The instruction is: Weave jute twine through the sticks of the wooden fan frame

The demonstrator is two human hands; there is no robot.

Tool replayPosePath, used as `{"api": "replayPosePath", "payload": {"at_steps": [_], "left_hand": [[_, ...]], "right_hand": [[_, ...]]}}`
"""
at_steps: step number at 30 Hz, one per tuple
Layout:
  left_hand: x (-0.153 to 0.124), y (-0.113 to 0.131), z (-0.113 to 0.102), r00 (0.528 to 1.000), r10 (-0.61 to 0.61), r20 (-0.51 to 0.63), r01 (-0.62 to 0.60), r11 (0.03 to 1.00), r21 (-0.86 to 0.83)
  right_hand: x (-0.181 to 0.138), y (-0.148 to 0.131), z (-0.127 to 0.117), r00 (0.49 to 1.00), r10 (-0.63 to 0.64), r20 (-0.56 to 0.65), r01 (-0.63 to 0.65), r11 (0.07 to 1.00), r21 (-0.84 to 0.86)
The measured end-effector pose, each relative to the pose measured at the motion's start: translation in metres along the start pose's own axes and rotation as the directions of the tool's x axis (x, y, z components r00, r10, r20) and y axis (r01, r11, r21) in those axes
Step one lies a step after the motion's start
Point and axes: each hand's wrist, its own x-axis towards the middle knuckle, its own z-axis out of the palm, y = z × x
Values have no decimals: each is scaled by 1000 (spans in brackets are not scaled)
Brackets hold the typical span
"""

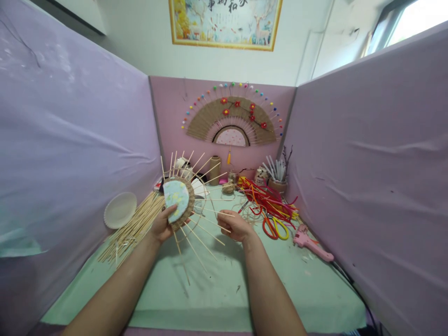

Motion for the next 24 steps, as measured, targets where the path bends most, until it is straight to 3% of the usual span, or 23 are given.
{"api": "replayPosePath", "payload": {"at_steps": [5,12,24], "left_hand": [[-1,-5,2,999,-31,37,30,999,9],[-1,-2,2,1000,12,25,-11,1000,-28],[-1,0,5,998,68,-4,-68,998,-17]], "right_hand": [[-1,3,9,995,61,76,-56,996,-66],[0,4,3,998,9,69,-10,1000,13],[1,5,5,998,-59,8,60,998,-33]]}}
